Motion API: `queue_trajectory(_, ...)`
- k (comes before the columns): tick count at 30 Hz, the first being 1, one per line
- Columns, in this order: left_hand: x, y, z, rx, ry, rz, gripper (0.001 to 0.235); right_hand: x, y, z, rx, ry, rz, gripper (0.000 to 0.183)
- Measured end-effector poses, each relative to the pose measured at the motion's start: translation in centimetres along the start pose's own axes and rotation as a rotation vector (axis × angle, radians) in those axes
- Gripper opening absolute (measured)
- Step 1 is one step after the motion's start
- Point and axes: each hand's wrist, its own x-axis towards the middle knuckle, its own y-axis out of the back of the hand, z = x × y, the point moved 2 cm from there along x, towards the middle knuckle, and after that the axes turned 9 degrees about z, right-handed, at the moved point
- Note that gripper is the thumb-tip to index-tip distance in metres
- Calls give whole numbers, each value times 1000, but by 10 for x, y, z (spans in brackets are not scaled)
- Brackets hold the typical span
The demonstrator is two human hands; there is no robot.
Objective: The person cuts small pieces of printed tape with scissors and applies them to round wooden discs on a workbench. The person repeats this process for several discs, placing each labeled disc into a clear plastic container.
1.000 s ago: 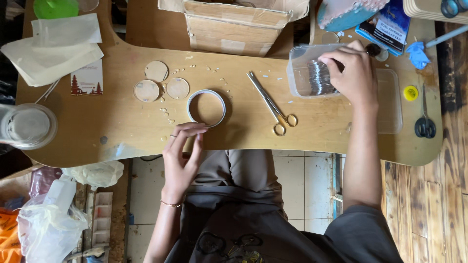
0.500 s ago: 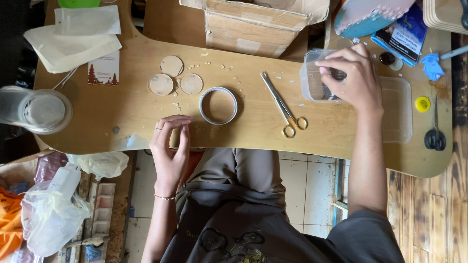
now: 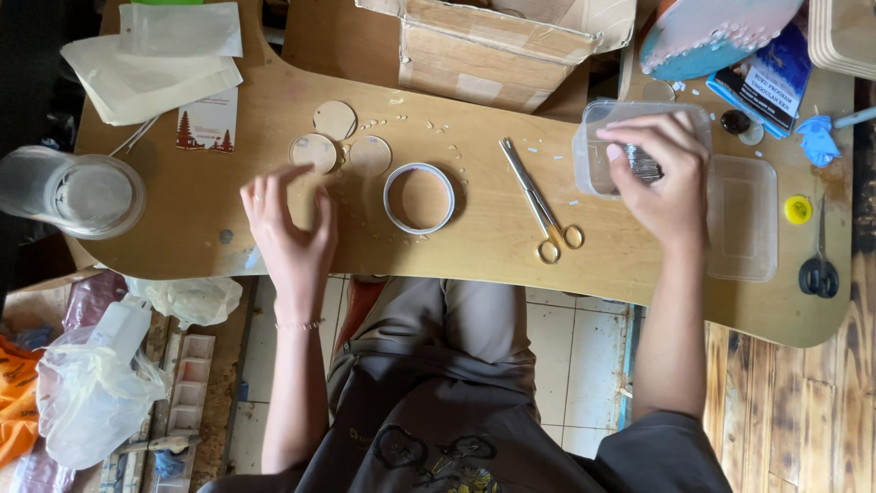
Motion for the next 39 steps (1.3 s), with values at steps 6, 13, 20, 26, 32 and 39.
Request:
queue_trajectory(6,50,-40,-29,47,-140,-169,61,-14,-24,-38,208,-49,-42,18)
queue_trajectory(13,60,-62,-50,43,-44,-330,74,-37,-28,-65,244,-134,-137,11)
queue_trajectory(20,77,-66,-65,-208,188,-371,108,-47,-34,-65,279,-198,-143,11)
queue_trajectory(26,97,-54,-61,-389,188,-312,60,-58,-43,-65,324,-242,-122,13)
queue_trajectory(32,72,-32,3,-856,294,-374,60,-80,-66,-76,449,-509,25,12)
queue_trajectory(39,-22,-77,67,-877,542,-731,76,-66,-92,-114,374,-245,185,50)
